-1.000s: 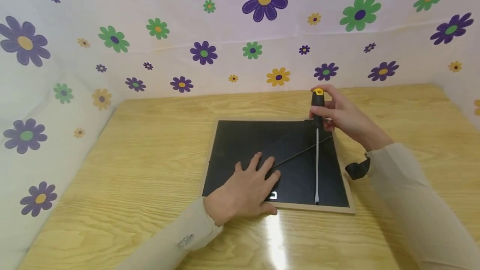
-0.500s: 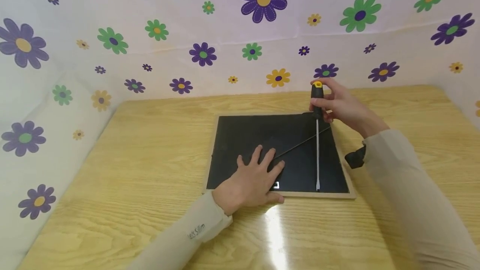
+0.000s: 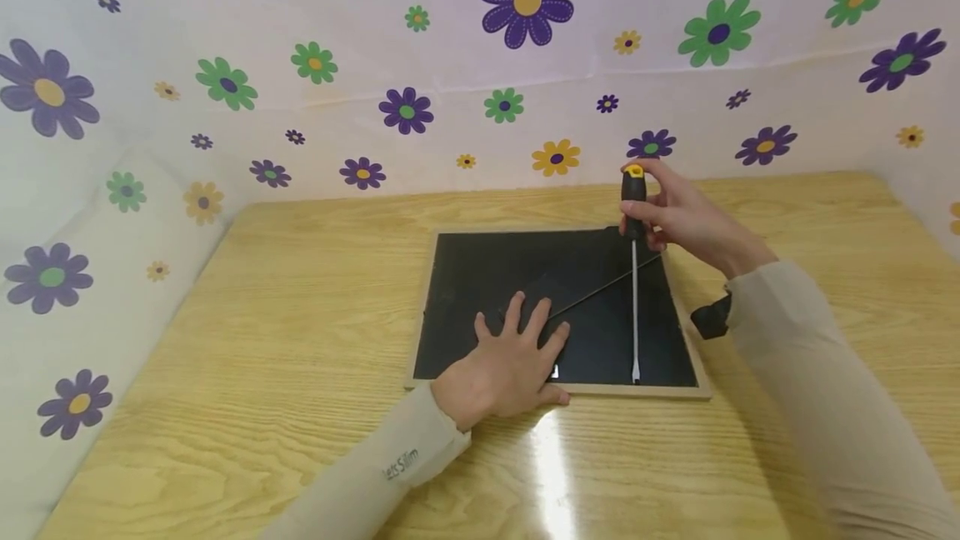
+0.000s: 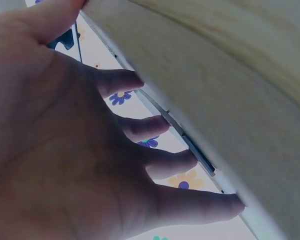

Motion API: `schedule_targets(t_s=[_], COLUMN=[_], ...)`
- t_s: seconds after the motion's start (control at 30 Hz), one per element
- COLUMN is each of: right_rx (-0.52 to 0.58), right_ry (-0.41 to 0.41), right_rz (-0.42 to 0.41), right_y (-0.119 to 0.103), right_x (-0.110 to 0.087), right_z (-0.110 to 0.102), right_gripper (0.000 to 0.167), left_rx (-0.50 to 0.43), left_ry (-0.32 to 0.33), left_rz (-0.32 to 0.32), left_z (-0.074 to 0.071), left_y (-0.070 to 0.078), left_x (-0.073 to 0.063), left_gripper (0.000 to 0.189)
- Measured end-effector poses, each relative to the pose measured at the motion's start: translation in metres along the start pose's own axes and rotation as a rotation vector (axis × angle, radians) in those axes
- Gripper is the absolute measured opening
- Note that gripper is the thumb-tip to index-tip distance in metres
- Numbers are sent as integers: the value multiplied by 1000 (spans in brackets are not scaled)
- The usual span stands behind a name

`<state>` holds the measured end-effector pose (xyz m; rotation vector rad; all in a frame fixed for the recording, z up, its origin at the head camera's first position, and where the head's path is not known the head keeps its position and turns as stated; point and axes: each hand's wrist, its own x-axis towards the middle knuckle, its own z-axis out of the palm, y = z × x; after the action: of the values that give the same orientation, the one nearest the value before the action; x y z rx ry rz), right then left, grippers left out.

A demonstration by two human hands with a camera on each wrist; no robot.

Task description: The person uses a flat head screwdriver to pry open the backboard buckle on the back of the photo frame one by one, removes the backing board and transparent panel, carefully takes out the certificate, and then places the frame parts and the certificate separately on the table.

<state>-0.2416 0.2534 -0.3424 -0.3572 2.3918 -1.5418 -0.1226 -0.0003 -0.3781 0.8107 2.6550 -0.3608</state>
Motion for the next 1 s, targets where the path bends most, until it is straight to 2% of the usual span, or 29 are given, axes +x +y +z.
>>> schedule_targets(t_s=[0.2, 0.4, 0.67, 0.87, 1.0], right_rx=[-38, -46, -13, -17, -14], right_ry=[23, 49, 97, 61, 38], right_rz=[18, -38, -15, -71, -79], right_y=[1, -3, 7, 4, 2], right_x=[-5, -6, -6, -2, -1], right_z=[-1, -4, 0, 1, 1], right_gripper=[57, 53, 50, 50, 49], left_rx=[-4, -12, -24, -22, -26], left_ry=[-10, -31, -29, -23, -24], left_rz=[3, -11, -1, 0, -1], left_z=[-1, -2, -1, -1, 0], left_y=[1, -2, -3, -1, -1], left_x=[0, 1, 0, 1, 3], left_gripper=[78, 78, 78, 79, 79])
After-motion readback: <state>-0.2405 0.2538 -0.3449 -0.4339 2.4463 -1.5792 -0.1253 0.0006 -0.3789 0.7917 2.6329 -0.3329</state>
